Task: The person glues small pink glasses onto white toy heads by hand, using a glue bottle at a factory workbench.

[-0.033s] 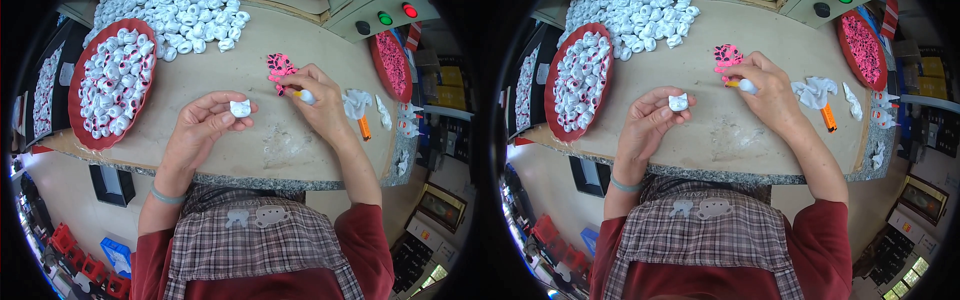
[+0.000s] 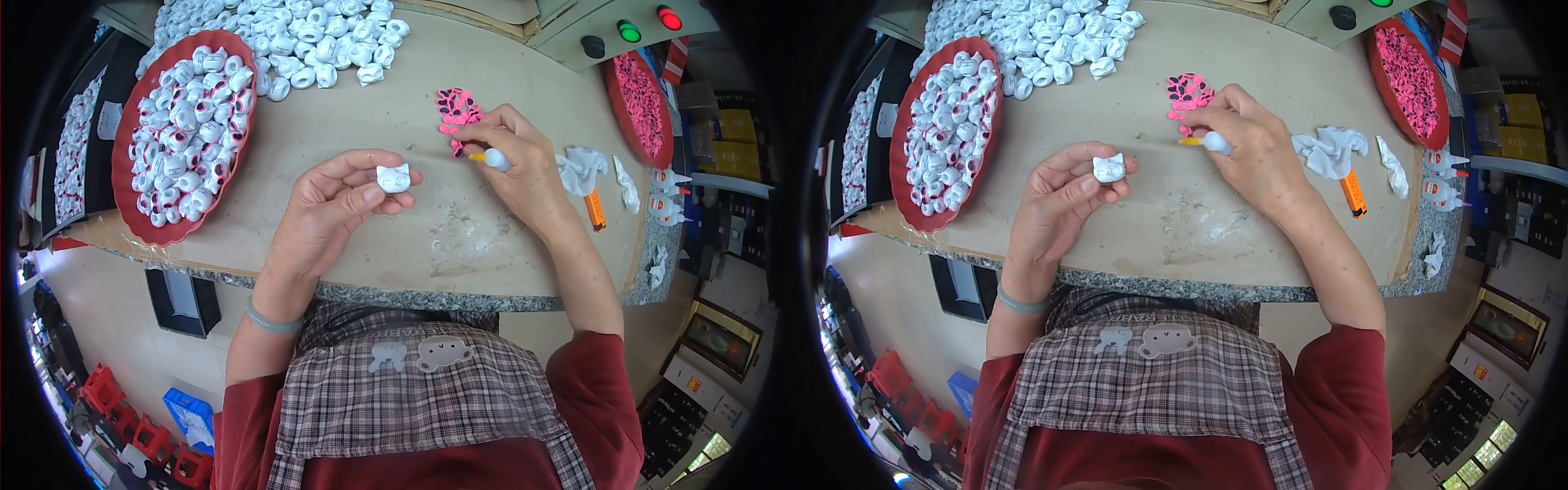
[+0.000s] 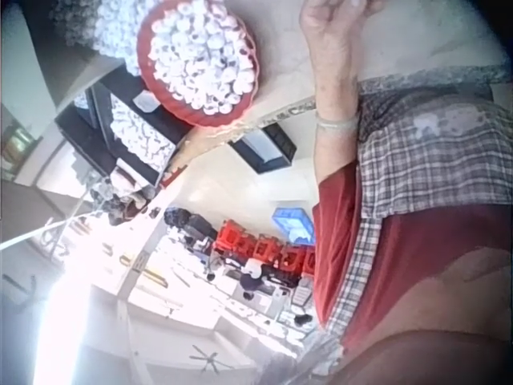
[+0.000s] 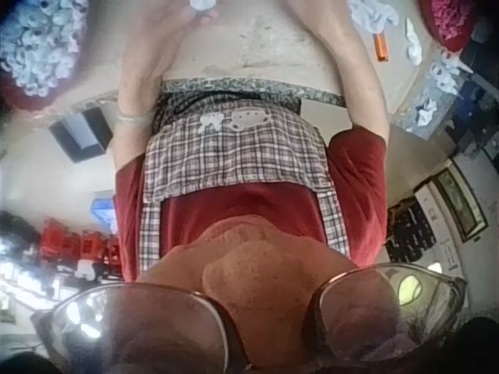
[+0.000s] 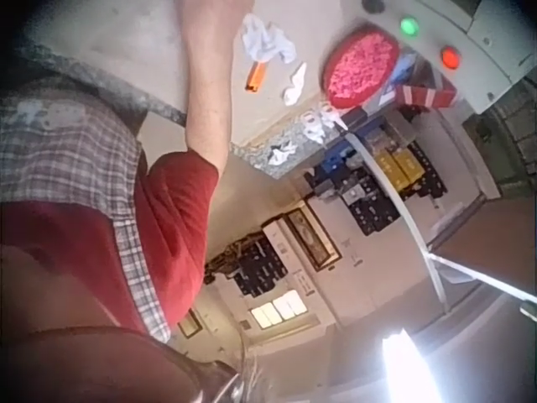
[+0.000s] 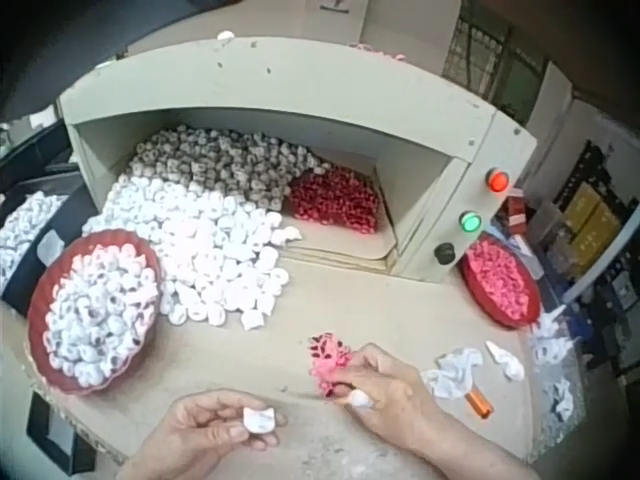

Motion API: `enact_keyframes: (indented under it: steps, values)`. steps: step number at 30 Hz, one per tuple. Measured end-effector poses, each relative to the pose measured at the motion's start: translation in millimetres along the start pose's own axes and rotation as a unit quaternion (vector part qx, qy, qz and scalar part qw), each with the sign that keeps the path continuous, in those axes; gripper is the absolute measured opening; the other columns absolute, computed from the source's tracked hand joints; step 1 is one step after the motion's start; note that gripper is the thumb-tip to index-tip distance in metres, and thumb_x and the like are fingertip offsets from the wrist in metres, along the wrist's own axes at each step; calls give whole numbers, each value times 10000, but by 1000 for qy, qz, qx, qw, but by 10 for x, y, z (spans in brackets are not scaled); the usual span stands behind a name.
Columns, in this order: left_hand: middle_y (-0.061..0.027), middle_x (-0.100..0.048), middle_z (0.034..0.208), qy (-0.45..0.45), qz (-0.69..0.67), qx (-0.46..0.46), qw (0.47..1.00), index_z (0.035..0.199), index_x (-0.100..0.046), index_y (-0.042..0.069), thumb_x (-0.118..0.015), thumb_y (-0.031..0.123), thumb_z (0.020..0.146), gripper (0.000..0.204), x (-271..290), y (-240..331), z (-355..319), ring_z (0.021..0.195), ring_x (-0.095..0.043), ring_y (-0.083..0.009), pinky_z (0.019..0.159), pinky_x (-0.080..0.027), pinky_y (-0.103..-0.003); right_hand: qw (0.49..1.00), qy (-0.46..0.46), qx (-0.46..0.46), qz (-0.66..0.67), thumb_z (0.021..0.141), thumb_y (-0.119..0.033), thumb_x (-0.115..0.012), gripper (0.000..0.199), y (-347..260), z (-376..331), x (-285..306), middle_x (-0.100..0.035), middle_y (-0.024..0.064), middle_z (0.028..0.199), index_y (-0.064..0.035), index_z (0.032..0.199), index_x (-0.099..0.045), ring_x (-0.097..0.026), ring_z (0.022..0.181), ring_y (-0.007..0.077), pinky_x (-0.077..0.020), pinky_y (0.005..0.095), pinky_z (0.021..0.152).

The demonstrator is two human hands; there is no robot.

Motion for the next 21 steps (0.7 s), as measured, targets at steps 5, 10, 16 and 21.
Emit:
enact_keyframes:
  steps: [5, 10, 16, 21]
  values:
    - [-213, -617, 1098, -2, -4, 3, 1000, 1167, -554, -28, -573, 29, 870, 303, 1, 10, 33, 905, -641, -196, 798, -528, -268, 998, -52, -2, -24, 715, 24, -662, 230, -27, 79, 38, -569, 80, 855, -61, 929, -660, -610, 768, 229, -499, 328, 669]
    - [-207, -620, 1095, -17, -5, -14, 1000, 1164, -557, -22, -575, 34, 871, 299, -16, 46, 40, 904, -640, -197, 805, -524, -273, 991, -123, 6, -58, 719, 9, -666, 207, -122, 178, 183, -553, 99, 866, -34, 914, -608, -590, 776, 266, -477, 346, 683]
    - [-162, -633, 1093, -15, 5, 3, 1000, 1145, -578, 2, -567, 49, 883, 267, -8, 14, -39, 929, -636, -199, 840, -509, -301, 986, -159, 2, -45, 687, -4, -669, 223, -166, 131, 191, -540, 108, 876, -28, 864, -535, -582, 805, 315, -466, 391, 689]
    - [-162, -632, 1091, -11, 2, 7, 1000, 1145, -581, 6, -567, 49, 882, 266, -26, 22, -47, 931, -634, -197, 840, -506, -302, 987, -139, 52, -65, 696, -55, -678, 207, -103, 51, 167, -543, 84, 844, -56, 833, -523, -589, 715, 297, -485, 397, 605]
Point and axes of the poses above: each hand's wrist, its own z-axis towards the middle knuckle, its own x-axis out of the back of the hand, y = z × x, the point moved 2 cm from there along z, towards the middle knuckle
